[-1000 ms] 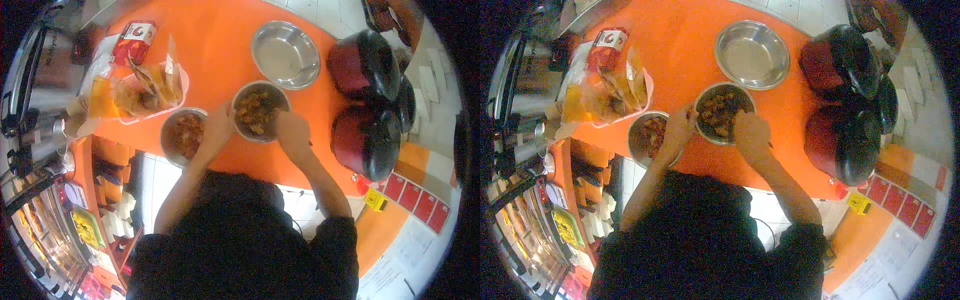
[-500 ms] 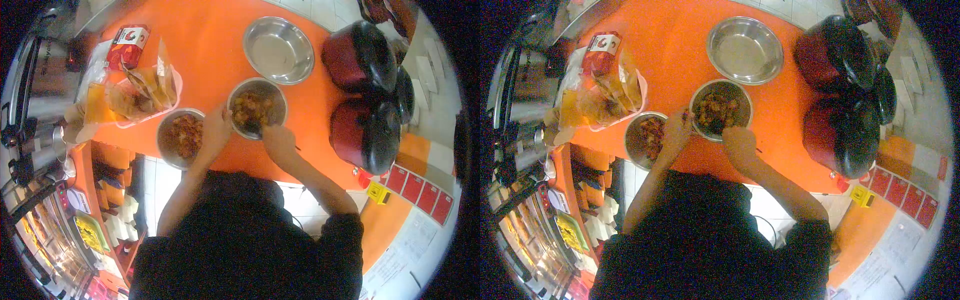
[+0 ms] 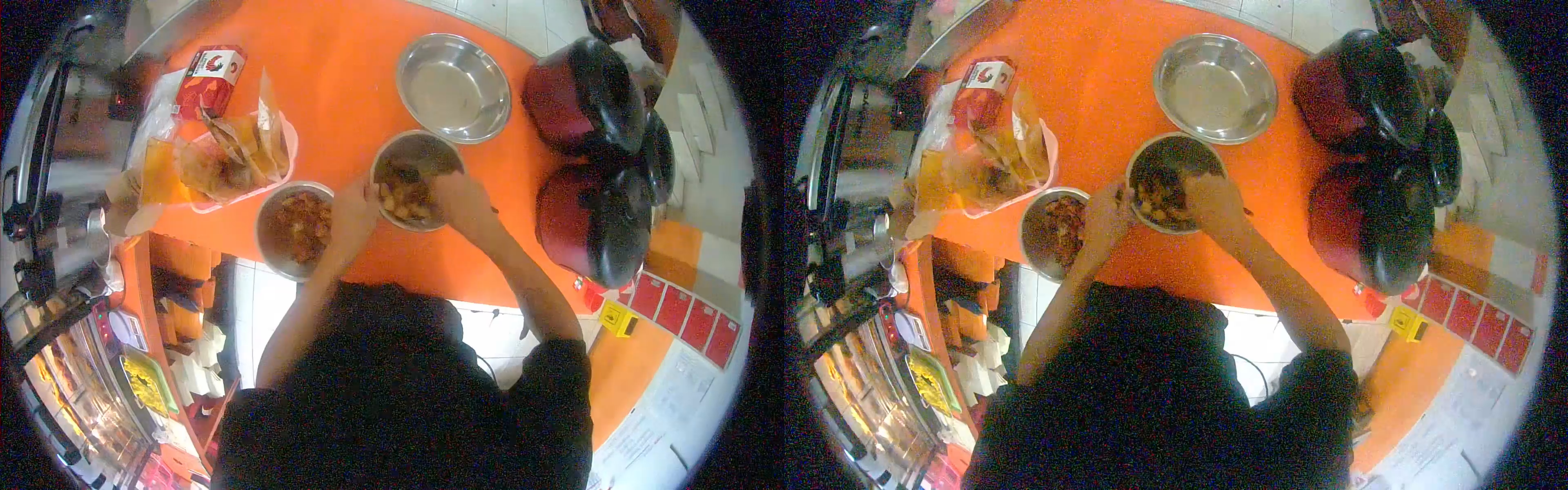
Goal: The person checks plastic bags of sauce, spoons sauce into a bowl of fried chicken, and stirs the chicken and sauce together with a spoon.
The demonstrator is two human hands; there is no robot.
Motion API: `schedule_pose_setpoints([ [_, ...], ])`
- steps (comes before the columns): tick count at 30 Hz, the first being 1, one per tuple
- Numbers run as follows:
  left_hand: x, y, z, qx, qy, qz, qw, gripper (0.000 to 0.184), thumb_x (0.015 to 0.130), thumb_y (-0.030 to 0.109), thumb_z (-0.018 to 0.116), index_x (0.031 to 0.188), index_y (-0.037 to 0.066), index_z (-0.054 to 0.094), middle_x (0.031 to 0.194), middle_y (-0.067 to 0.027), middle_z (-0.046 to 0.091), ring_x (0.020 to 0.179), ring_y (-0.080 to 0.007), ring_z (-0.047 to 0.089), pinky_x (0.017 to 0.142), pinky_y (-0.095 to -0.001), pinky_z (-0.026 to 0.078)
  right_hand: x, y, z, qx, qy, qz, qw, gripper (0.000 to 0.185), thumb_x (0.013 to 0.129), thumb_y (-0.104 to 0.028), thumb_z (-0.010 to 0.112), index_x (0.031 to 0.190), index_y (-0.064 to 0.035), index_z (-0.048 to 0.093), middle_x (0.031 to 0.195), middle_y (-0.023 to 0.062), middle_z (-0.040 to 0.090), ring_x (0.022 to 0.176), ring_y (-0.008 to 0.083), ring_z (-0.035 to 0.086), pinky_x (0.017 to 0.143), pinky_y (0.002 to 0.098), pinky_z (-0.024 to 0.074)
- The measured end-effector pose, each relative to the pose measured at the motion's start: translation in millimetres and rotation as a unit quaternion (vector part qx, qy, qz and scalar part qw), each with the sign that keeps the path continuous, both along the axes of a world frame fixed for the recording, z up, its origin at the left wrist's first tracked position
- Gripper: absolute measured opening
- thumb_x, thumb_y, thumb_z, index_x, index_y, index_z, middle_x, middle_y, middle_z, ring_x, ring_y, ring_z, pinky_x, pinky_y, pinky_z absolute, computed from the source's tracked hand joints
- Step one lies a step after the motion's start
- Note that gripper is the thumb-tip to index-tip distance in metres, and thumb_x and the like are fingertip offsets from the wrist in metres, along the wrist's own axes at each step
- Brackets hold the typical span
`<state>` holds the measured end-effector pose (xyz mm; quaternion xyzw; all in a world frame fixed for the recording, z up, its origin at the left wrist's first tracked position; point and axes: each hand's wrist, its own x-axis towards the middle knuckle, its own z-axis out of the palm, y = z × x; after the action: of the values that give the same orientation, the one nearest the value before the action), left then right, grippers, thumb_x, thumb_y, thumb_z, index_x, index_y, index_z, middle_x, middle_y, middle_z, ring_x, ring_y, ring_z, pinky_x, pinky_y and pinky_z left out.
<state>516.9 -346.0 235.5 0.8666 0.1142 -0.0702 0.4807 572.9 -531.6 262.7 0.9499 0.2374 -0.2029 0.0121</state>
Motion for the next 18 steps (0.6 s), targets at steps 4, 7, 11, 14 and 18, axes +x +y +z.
schedule_pose_setpoints([
  [4,0.3,1.1,-13.2,-0.013,-0.001,0.002,1.000,0.023,0.087,0.018,0.050,0.100,0.002,0.060,0.083,-0.0223,0.061,0.079,-0.0400,0.060,0.069,-0.0456,0.046,-39.9,12.0,52.7,-0.084,0.038,-0.033,0.995,0.018,0.083,-0.013,0.050,0.078,-0.0042,0.065,0.070,0.0158,0.065,0.065,0.0293,0.067,0.053,0.0405,0.0536],
  [7,0.2,-0.4,-2.0,-0.021,0.012,0.011,1.000,0.022,0.087,0.017,0.050,0.100,0.001,0.060,0.082,-0.0226,0.062,0.079,-0.0401,0.060,0.068,-0.0460,0.046,-47.4,8.1,14.0,-0.063,-0.015,-0.050,0.997,0.019,0.082,-0.014,0.052,0.075,-0.0042,0.067,0.069,0.0138,0.066,0.064,0.0296,0.067,0.054,0.0399,0.0537],
  [11,0.7,1.5,-2.9,-0.027,0.027,-0.002,0.999,0.022,0.087,0.016,0.050,0.100,0.001,0.060,0.082,-0.0230,0.062,0.079,-0.0403,0.060,0.069,-0.0457,0.046,-19.4,16.9,11.1,-0.088,-0.026,-0.099,0.991,0.020,0.082,-0.016,0.054,0.074,-0.0045,0.068,0.068,0.0131,0.066,0.064,0.0299,0.067,0.055,0.0401,0.0539],
  [14,-3.2,1.9,-11.0,-0.009,0.000,-0.011,1.000,0.022,0.087,0.014,0.049,0.102,0.001,0.060,0.081,-0.0231,0.062,0.079,-0.0400,0.060,0.069,-0.0453,0.046,-5.5,7.2,65.6,-0.054,-0.001,-0.106,0.993,0.017,0.079,-0.013,0.054,0.075,-0.0033,0.067,0.075,0.0160,0.066,0.071,0.0297,0.067,0.059,0.0401,0.0538],
  [18,-6.6,-3.3,-9.1,-0.076,-0.019,0.014,0.997,0.023,0.090,0.014,0.046,0.104,0.001,0.059,0.082,-0.0223,0.063,0.076,-0.0358,0.063,0.067,-0.0424,0.049,1.6,-12.7,6.6,-0.053,0.037,-0.098,0.993,0.016,0.078,-0.013,0.055,0.077,-0.0029,0.067,0.076,0.0190,0.066,0.070,0.0322,0.066,0.060,0.0425,0.0534],
])
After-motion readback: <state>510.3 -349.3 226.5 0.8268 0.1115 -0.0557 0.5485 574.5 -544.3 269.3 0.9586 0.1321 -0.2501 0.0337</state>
